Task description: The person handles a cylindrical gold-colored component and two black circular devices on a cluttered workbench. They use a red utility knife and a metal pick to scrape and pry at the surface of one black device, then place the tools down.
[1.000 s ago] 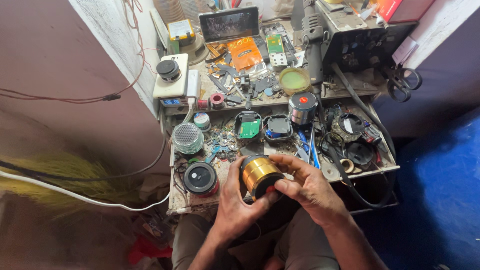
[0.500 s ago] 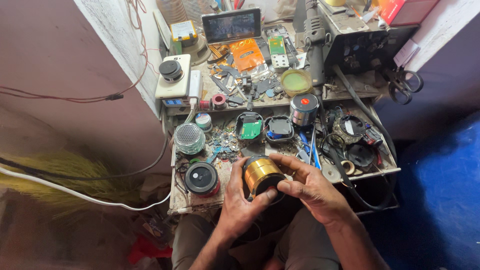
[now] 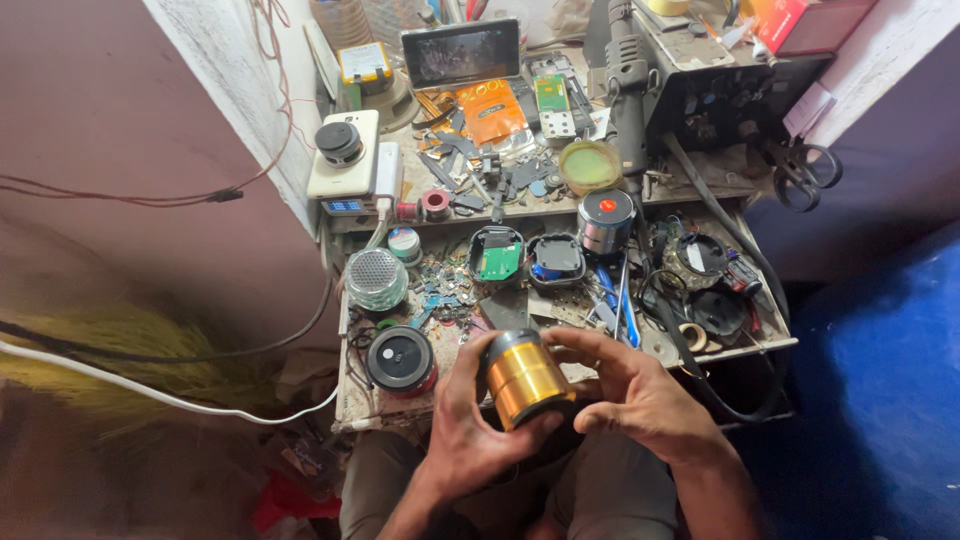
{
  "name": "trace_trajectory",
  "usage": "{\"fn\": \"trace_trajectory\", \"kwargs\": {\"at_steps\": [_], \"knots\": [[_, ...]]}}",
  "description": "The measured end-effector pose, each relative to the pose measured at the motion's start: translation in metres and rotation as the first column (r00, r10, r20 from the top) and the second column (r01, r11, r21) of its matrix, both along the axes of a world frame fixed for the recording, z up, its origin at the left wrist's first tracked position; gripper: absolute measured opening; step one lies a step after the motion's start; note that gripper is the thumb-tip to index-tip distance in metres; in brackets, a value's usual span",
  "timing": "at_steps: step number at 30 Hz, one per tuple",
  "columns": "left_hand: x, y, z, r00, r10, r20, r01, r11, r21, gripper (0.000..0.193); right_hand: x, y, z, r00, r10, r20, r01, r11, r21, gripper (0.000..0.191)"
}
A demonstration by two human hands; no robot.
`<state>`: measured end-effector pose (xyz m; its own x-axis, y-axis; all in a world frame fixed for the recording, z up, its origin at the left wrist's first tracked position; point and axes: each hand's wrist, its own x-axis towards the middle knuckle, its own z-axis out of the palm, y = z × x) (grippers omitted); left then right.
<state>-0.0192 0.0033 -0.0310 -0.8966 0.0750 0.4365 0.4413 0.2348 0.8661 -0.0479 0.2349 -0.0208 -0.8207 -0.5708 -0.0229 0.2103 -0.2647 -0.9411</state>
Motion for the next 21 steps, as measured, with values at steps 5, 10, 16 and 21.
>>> {"fn": "trace_trajectory", "kwargs": {"at_steps": [5,10,16,21], "knots": [[0.026,-0.020,-0.013,0.976,-0.082,0.199,0.054,0.988,0.142,0.087,0.008,0.036,-0.014,0.841,-0.505,-0.196,0.529,0.844,0.095,0.047],[0.049,-0.040,-0.027,0.985,-0.027,0.170,0.009,0.994,0.107,0.087,-0.002,0.037,-0.019,0.619,-0.609,-0.496,0.780,0.549,0.300,0.017],[0.072,-0.061,-0.038,0.988,0.060,0.140,-0.065,0.998,0.028,0.086,-0.003,-0.017,0.000,0.616,-0.241,-0.750,0.725,0.546,0.420,0.010],[0.096,-0.075,-0.044,0.980,0.131,0.153,-0.126,0.991,-0.042,0.088,-0.001,-0.070,0.005,0.688,-0.020,-0.726,0.573,0.629,0.525,0.011]]}}
